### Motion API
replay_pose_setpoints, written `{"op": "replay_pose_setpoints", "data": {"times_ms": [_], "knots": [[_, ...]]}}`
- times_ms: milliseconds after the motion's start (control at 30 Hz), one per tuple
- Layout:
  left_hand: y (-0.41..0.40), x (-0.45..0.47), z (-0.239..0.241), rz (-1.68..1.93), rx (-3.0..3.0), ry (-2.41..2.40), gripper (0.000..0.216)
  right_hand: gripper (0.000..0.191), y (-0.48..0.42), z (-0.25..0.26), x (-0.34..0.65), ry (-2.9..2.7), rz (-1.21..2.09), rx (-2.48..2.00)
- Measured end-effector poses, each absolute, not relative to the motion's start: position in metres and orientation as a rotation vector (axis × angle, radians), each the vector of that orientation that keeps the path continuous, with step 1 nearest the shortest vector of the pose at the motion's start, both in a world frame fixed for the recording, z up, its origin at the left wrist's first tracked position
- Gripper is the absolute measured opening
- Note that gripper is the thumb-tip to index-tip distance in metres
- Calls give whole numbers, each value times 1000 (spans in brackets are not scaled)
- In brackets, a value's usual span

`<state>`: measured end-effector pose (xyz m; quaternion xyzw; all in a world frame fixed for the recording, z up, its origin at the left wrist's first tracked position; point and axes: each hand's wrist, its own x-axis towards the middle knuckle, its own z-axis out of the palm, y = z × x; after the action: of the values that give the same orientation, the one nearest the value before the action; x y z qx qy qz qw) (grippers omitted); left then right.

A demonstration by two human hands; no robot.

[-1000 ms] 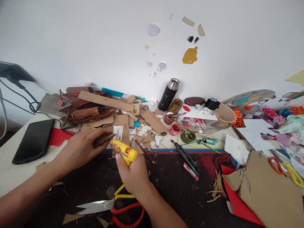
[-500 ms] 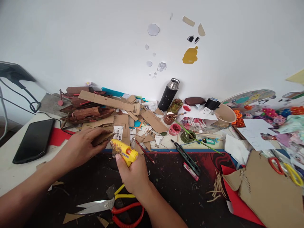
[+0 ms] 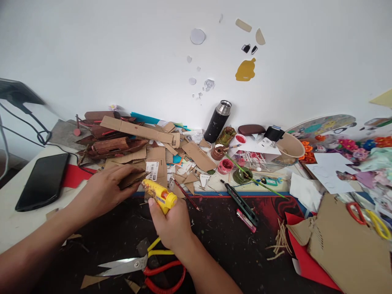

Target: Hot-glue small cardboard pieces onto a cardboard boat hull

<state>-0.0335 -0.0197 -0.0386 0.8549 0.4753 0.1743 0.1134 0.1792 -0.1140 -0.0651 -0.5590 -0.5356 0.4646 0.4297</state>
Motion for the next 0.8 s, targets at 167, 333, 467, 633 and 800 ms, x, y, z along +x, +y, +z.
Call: {"op": "replay_pose_setpoints", "data": {"times_ms": [167, 333, 467, 633, 800], "knots": [[-19, -35, -39, 515, 2496, 1408, 33, 46, -116, -67, 179, -1322, 1168, -1413], [-19, -34, -39, 534, 2483, 1404, 33, 47, -117, -66, 178, -1298, 1182, -1438], [-19, -34, -38, 540, 2503, 1405, 33, 42, -115, -65, 178, -1305, 1187, -1418], [-20, -33, -35, 515, 2520, 1398, 31, 41, -116, -66, 178, -1347, 1171, -1410], [-19, -34, -35, 501, 2495, 1423, 31, 42, -117, -66, 177, -1361, 1197, -1411]]}}
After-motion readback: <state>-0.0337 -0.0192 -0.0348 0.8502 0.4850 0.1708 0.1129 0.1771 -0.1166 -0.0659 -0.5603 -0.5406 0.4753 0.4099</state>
